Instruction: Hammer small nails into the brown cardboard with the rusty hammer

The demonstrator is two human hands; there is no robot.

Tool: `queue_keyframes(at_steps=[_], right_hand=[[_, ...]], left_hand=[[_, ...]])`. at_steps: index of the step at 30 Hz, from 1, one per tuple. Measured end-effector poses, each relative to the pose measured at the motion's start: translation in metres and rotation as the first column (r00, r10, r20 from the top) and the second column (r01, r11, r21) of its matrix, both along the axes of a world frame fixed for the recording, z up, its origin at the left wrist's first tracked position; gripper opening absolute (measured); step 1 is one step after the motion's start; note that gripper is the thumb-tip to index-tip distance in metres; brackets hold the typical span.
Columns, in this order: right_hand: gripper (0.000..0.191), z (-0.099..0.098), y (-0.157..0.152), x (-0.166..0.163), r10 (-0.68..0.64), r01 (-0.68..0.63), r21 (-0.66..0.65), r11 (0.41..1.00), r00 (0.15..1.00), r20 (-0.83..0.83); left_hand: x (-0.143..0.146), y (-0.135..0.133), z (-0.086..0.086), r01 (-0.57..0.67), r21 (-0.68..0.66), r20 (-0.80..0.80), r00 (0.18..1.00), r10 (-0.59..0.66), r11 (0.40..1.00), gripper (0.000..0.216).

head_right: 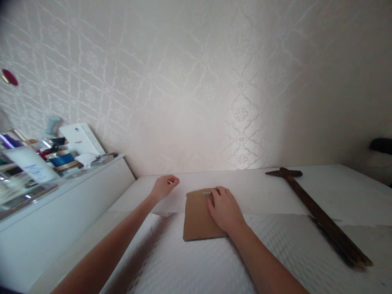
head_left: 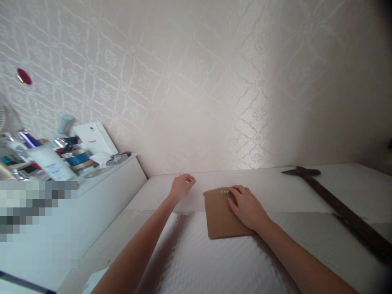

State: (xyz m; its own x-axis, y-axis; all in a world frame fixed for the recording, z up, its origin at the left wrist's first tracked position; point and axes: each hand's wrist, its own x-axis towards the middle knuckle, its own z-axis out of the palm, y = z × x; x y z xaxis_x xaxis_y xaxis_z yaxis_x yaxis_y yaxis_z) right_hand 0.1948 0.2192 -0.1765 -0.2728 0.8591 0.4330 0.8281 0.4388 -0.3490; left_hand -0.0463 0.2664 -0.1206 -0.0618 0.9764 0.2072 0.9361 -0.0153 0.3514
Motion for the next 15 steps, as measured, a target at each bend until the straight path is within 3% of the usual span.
queue_keyframes(at_steps=[3,7,12,15], right_hand=[[0.035,0.000,0.000,0.000,-0.001,0.001,-0.001,1.000,1.000,0.001],[0.036,0.002,0.000,0.001,0.016,-0.016,-0.015,1.000,1.000,-0.001],[0.034,0.002,0.000,0.001,0.022,-0.022,-0.017,1.000,1.000,0.000],[0.035,0.002,-0.001,0.001,0.016,-0.016,-0.011,1.000,1.000,0.009]], left_hand=[[0.032,-0.008,-0.002,0.264,-0.028,0.050,0.964,-0.263,0.964,0.025],[0.063,-0.016,-0.005,0.457,-0.063,0.030,0.890,-0.456,0.887,0.023],[0.079,-0.016,-0.006,0.490,-0.088,-0.156,0.853,-0.498,0.867,0.017],[0.081,-0.016,-0.004,0.465,-0.073,-0.168,0.866,-0.471,0.882,0.020]])
